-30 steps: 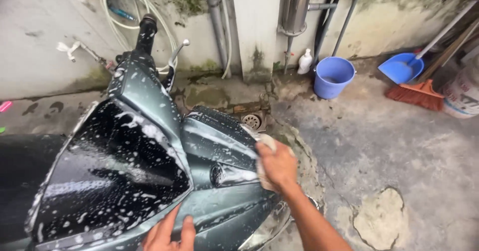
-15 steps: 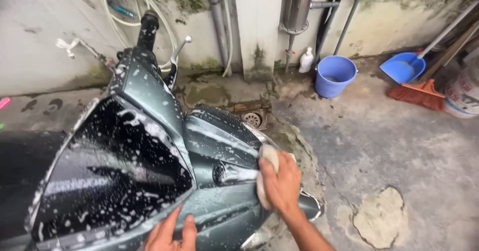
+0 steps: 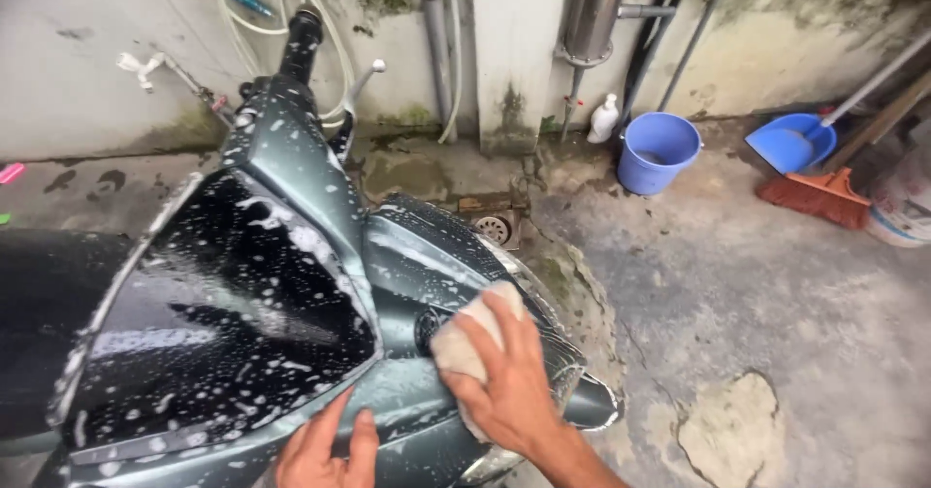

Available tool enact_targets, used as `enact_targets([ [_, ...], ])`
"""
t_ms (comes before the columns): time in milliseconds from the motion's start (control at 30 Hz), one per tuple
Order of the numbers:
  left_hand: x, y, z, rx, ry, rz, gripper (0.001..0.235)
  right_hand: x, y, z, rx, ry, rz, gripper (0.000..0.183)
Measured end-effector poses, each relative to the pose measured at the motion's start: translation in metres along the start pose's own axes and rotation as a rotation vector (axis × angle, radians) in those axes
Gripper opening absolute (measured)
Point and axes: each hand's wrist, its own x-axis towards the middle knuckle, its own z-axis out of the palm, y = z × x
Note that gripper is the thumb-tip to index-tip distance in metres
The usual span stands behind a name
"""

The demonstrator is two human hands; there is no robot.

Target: The person scrubs a soapy scooter with a cloth, cleaning the seat, side panels, footrest, and front body. A dog is visible lying on the ground nearby.

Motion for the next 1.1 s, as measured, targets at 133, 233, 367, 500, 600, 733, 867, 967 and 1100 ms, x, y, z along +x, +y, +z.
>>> enact_targets([
  [133, -0.001, 0.003, 0.003, -0.037, 0.011, 0.051, 0.027, -0.003, 0.018, -0.020, 0.034, -0.058, -0.178, 0.059],
  [233, -0.002, 0.007, 0.001, -0.047, -0.132, -0.284, 0.030, -0.026, 0.057, -0.006, 0.041, -0.113, 0.029, 0.049],
  [367, -0.010, -0.009, 0.013, 0.062, -0.082, -0.120, 0.031, -0.026, 0.102, 0.018, 0.436, 0.270, 0.845, 0.051],
  [500, -0.009, -0.007, 0.014, 0.051, -0.090, -0.189, 0.031, 0.051, 0.046, -0.040, 0.368, 0.020, 1.012, 0.054],
  [600, -0.008, -0.013, 0.016, 0.028, -0.083, -0.111, 0.035, 0.111, 0.001, -0.035, 0.400, -0.108, 0.625, 0.046],
  [733, -0.007, -0.024, 0.020, 0.010, -0.009, 0.083, 0.030, 0.162, -0.024, -0.031, 0.206, -0.241, 0.230, 0.061],
  [867, -0.021, -0.050, 0.038, 0.033, 0.019, -0.073, 0.032, 0.125, 0.029, -0.042, 0.491, -0.281, 0.691, 0.045],
  [967, -0.023, -0.046, 0.040, -0.002, 0.035, -0.193, 0.033, 0.055, 0.062, -0.036, 0.509, -0.083, 1.010, 0.059],
  [1100, -0.023, -0.046, 0.031, 0.055, -0.114, -0.276, 0.030, -0.035, 0.076, 0.033, 0.655, 0.497, 0.844, 0.036],
])
